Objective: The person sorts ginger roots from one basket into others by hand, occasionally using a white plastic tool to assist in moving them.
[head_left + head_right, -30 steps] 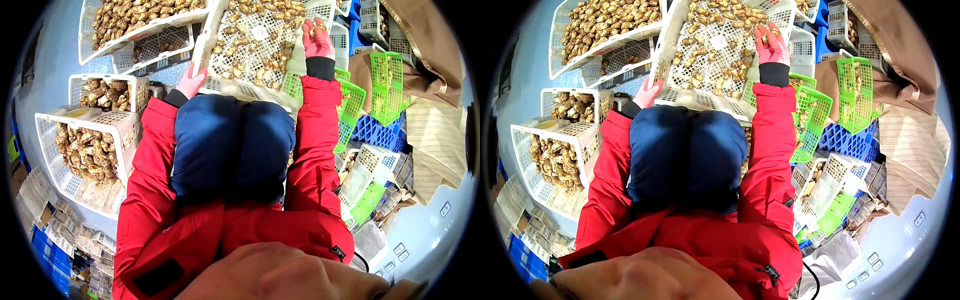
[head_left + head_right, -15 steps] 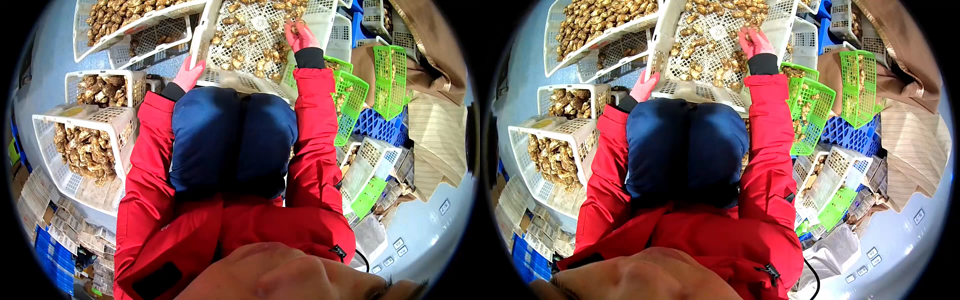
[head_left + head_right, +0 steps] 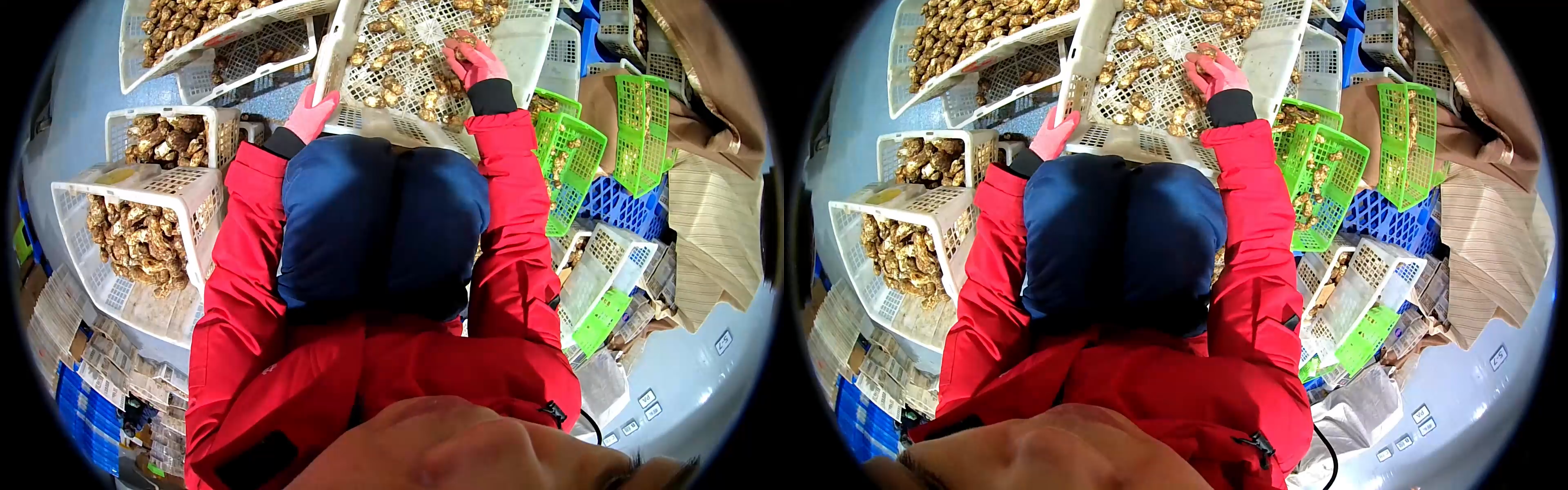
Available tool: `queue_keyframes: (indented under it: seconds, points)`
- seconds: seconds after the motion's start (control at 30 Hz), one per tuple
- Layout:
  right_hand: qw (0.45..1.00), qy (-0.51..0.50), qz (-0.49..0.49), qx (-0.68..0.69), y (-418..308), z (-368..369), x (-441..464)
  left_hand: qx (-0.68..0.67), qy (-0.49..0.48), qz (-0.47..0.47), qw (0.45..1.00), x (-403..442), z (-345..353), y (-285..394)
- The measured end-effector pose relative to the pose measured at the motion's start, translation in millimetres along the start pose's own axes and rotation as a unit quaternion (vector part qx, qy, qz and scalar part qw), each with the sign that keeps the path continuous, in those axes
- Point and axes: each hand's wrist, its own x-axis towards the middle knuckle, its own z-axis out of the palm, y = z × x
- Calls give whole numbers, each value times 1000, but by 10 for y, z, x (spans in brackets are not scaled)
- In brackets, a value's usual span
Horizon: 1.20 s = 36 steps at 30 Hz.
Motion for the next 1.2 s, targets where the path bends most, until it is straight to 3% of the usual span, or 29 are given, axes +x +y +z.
queue_keyframes:
  seconds: [0.17, 0.2, 0.23, 0.27, 0.3, 0.33, 0.37, 0.47, 0.5, 0.6, 0.63, 0.67, 0.73, 0.77, 0.87, 0.9, 0.93, 0.97, 1.0, 1.07, 1.1, 1.2]
  points:
    - [993, 35, -1, -111, -5, 83, -32, -26, 9, 8, 1000, 15, 27, -25]
    - [983, 105, 9, -148, 48, 141, -93, -14, 9, 12, 1000, 24, 19, -29]
    - [893, 129, 28, -431, 54, 143, -133, -3, 9, 16, 1000, 29, 5, -46]
    - [722, 141, 43, -676, 31, 125, -156, -16, 8, 21, 1000, 40, -3, -68]
    - [615, 109, 65, -778, 126, -73, -218, -30, 8, 27, 999, 51, -5, -92]
    - [525, 70, 162, -833, 129, -21, -297, -43, 7, 31, 999, 42, -7, -112]
    - [405, 34, 131, -904, 326, -137, -374, 27, -10, 35, 999, 21, -5, -19]
    - [347, -100, 251, -898, 571, -284, -422, -26, -13, 9, 1000, -11, 20, 7]
    - [298, -159, 135, -932, 703, -558, -375, -8, -18, 9, 1000, 21, -23, -56]
    - [273, -172, 144, -936, 594, -325, -372, -13, -18, -6, 1000, 10, -8, -22]
    - [260, -161, 111, -946, 606, -347, -364, -47, -1, -7, 999, 6, 6, -46]
    - [256, -148, 143, -944, 610, -293, -343, -91, -10, 12, 996, -8, 0, -68]
    - [260, -173, 121, -942, 602, -336, -321, -32, -36, 44, 998, 7, -20, -36]
    - [292, -171, 108, -935, 539, -296, -318, -18, -34, 36, 999, -2, -20, 0]
    - [690, -63, 141, -707, 290, -120, -345, 2, -26, 30, 999, -13, -3, 24]
    - [863, -71, 156, -475, 186, -18, -430, 1, -25, 39, 999, -12, -12, -15]
    - [925, -118, 154, -327, 141, 9, -447, 1, -25, 50, 998, -13, 13, 36]
    - [938, -183, 157, -250, 79, 47, -448, -61, -8, 19, 998, -76, 80, 108]
    - [940, -247, 158, -172, 10, 90, -450, -34, -15, 21, 999, -83, 72, 127]
    - [955, -219, 150, -135, -97, 402, -603, 20, -28, 27, 999, -33, -1, 67]
    - [960, -215, 137, -117, -113, 485, -643, -38, -16, 25, 999, 7, -4, -51]
    - [963, -242, 119, -15, -130, 661, -665, -37, 6, 11, 999, -17, 40, -12]
